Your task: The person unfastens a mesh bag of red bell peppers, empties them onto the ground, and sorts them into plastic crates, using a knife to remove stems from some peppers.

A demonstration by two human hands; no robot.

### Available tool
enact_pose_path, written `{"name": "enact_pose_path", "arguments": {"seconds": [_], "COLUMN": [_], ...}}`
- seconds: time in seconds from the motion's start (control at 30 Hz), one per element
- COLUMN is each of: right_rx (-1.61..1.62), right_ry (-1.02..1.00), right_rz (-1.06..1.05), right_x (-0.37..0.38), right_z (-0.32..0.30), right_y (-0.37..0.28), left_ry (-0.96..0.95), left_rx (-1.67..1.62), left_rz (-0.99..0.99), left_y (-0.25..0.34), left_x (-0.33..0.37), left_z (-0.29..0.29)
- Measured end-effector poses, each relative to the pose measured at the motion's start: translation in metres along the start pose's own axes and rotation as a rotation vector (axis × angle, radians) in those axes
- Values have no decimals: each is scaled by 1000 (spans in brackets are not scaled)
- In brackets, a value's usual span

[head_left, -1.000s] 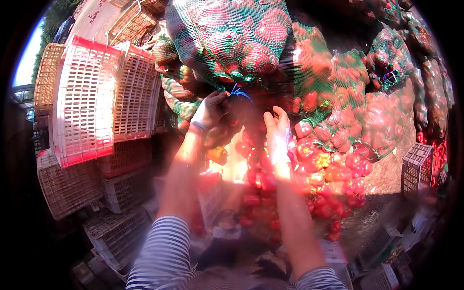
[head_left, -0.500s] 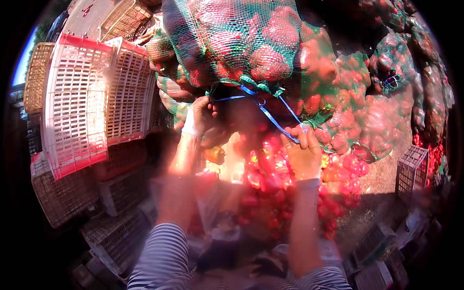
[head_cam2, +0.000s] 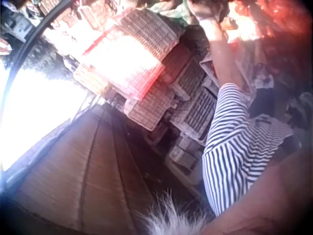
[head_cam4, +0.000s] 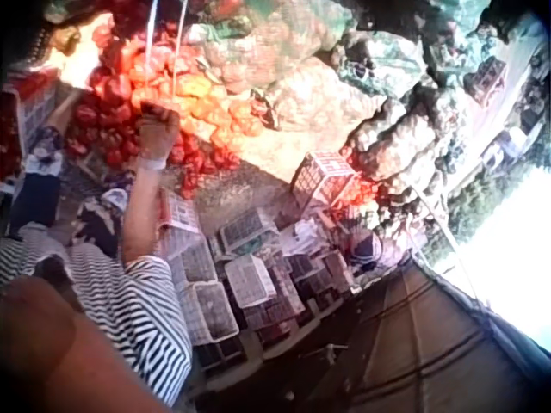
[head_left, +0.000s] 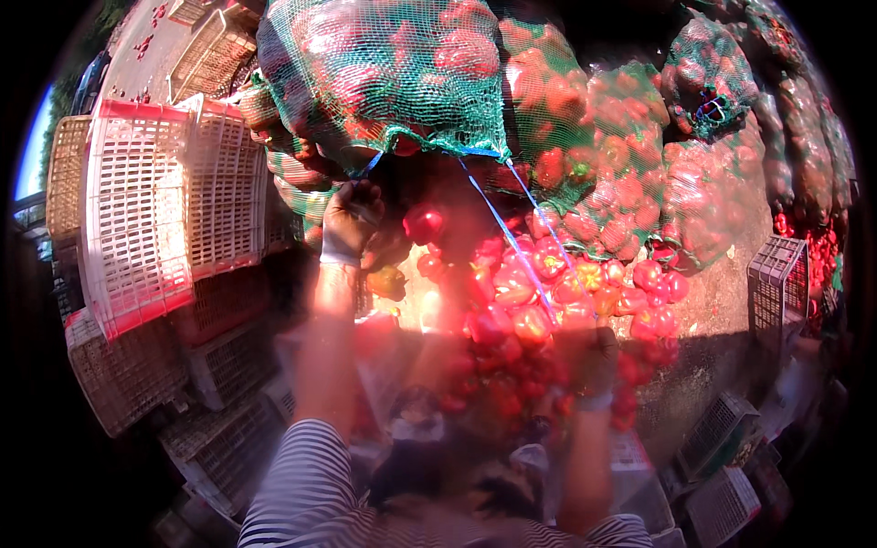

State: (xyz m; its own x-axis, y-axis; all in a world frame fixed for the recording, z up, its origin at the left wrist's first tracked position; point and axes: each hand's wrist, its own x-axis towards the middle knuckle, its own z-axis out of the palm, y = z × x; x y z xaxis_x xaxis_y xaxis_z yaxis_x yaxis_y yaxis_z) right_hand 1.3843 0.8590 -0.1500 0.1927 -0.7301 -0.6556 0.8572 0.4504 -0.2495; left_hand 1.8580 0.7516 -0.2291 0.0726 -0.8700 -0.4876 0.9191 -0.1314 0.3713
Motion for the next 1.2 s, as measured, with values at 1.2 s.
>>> {"name": "enact_pose_path", "arguments": {"seconds": [1.2], "right_rx": [-463], "right_ry": [-7], "right_rz": [-44], "right_x": [0], "right_z": [-21], "right_y": [78], "left_ry": [-850], "left_rx": [2667], "left_rz": [213], "left_y": [-219], "left_x": [-167], "left_z": [126]}}
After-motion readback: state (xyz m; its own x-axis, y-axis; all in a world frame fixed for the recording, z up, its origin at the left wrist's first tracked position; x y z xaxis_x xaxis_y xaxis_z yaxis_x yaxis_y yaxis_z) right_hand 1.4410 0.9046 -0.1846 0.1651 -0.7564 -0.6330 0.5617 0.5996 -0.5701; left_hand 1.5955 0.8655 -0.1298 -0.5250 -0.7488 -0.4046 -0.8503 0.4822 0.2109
